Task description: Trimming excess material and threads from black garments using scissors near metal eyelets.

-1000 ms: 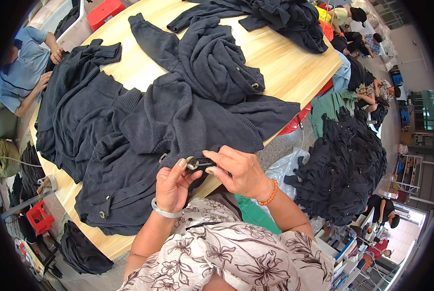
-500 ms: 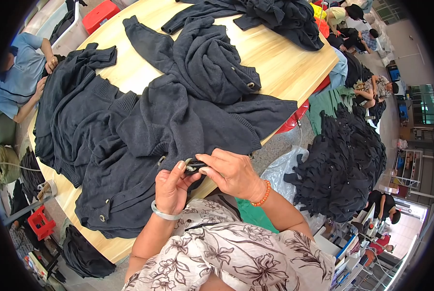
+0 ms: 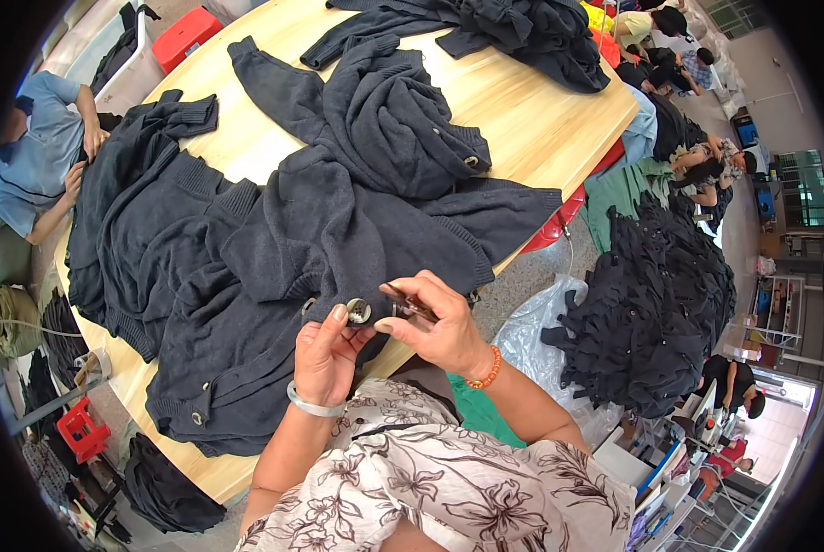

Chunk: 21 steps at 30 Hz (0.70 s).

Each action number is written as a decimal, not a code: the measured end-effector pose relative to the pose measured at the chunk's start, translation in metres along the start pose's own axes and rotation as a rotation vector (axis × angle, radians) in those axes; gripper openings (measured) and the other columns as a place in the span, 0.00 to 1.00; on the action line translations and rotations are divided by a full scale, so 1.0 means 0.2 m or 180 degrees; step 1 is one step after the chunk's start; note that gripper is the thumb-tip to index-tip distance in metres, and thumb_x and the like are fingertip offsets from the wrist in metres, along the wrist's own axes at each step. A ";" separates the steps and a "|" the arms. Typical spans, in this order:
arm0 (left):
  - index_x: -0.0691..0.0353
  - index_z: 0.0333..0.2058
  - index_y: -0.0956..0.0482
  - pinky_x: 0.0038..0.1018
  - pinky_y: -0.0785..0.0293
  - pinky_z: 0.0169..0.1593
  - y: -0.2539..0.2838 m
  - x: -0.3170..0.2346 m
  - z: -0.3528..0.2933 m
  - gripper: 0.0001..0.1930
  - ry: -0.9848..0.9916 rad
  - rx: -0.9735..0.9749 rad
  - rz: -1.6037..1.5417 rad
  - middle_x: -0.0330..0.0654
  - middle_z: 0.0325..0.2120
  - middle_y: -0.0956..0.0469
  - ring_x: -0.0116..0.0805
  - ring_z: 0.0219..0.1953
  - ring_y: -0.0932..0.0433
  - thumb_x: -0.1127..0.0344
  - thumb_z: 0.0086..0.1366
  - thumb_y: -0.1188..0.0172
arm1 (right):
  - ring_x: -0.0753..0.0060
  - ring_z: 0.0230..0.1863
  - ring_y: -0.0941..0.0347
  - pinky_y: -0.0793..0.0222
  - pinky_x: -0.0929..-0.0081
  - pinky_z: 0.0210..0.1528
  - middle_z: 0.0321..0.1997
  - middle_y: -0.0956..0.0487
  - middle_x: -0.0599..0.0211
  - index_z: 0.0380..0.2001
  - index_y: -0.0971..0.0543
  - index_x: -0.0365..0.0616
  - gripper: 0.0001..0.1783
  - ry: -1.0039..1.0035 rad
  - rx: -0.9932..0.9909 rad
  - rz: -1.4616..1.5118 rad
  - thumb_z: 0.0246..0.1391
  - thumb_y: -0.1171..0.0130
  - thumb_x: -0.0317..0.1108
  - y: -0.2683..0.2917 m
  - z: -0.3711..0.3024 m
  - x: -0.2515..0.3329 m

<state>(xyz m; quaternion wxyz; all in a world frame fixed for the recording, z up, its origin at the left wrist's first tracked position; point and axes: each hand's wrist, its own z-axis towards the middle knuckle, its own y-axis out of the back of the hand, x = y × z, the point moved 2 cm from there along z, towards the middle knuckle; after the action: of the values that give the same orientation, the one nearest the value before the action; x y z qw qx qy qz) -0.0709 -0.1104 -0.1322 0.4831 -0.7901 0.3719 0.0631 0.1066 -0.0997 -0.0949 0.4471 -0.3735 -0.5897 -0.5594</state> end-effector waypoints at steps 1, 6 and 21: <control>0.64 0.35 0.19 0.30 0.22 0.43 0.01 0.01 0.00 0.09 -0.0061 -0.0005 0.0058 0.38 0.30 0.19 0.26 0.31 0.22 0.65 0.68 0.44 | 0.80 0.29 0.32 0.36 0.83 0.30 0.33 0.28 0.68 0.44 0.21 0.35 0.19 0.0061 0.0082 0.0081 0.48 0.31 0.30 -0.02 0.01 0.00; 0.62 0.33 0.18 0.30 0.28 0.48 0.03 0.02 0.01 0.09 0.0025 0.0067 -0.0064 0.41 0.33 0.18 0.29 0.36 0.22 0.63 0.68 0.42 | 0.80 0.33 0.29 0.32 0.84 0.34 0.36 0.29 0.67 0.47 0.20 0.37 0.20 0.0184 0.0138 0.0238 0.48 0.38 0.18 -0.10 0.00 0.02; 0.66 0.37 0.18 0.27 0.26 0.47 0.07 0.00 -0.05 0.08 -0.0190 0.0306 0.0079 0.43 0.36 0.17 0.29 0.37 0.20 0.67 0.66 0.40 | 0.72 0.22 0.24 0.29 0.76 0.23 0.29 0.23 0.67 0.34 0.17 0.42 0.21 0.1165 -0.0489 -0.0643 0.29 0.39 0.15 -0.14 -0.01 0.08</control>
<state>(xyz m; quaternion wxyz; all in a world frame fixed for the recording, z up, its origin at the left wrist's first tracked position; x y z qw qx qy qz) -0.0830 -0.1217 -0.1378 0.5306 -0.7591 0.3696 0.0747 0.0756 -0.1060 -0.0892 0.4586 -0.2377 -0.4887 -0.7031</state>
